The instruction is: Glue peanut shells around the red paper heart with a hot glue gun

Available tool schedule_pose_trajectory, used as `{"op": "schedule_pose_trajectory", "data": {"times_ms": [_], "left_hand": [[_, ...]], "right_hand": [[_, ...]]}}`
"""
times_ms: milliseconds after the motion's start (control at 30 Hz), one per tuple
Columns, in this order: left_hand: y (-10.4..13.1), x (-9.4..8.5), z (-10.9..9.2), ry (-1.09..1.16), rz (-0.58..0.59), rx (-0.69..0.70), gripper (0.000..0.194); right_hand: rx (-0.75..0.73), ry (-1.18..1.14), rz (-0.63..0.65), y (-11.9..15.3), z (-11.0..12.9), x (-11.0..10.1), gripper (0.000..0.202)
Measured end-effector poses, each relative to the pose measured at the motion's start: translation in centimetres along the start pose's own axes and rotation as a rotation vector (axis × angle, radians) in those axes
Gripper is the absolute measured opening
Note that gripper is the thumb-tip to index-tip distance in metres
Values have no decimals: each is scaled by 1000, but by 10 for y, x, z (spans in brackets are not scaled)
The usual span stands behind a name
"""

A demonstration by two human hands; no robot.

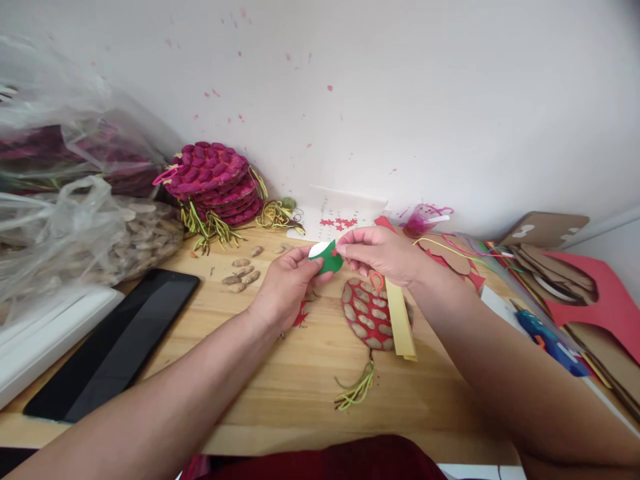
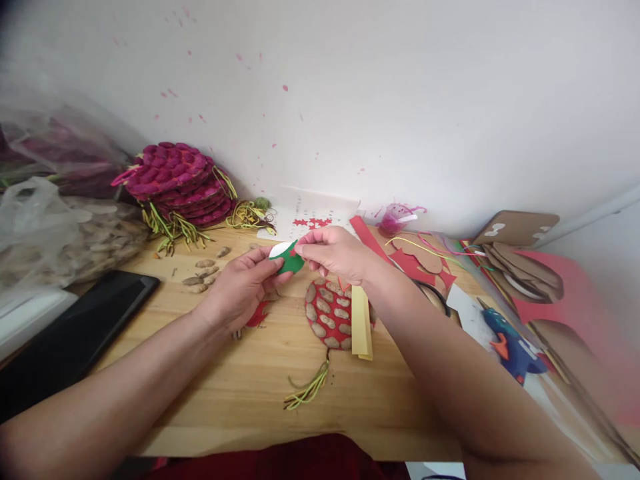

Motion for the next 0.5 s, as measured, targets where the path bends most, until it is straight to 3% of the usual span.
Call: {"op": "schedule_pose_trajectory", "data": {"times_ms": [233, 367, 500], "left_hand": [[4, 3, 1, 42, 5, -52, 18], [4, 4, 2, 45, 2, -69, 16], [5, 5, 2, 50, -19, -84, 17]], "right_hand": [[-91, 433, -144, 6, 2, -1, 7], [-172, 457, -169, 12, 6, 1, 11], [-198, 339, -254, 22, 10, -3, 14]]}}
Point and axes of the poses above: each hand's wrist, its own y-axis away from the middle knuckle, its own x-axis out of the palm, z = x × y, the point moved 6 cm from there along -y, towards the middle knuckle, and after that the axes turned 4 degrees about y, right-handed, at the moved point
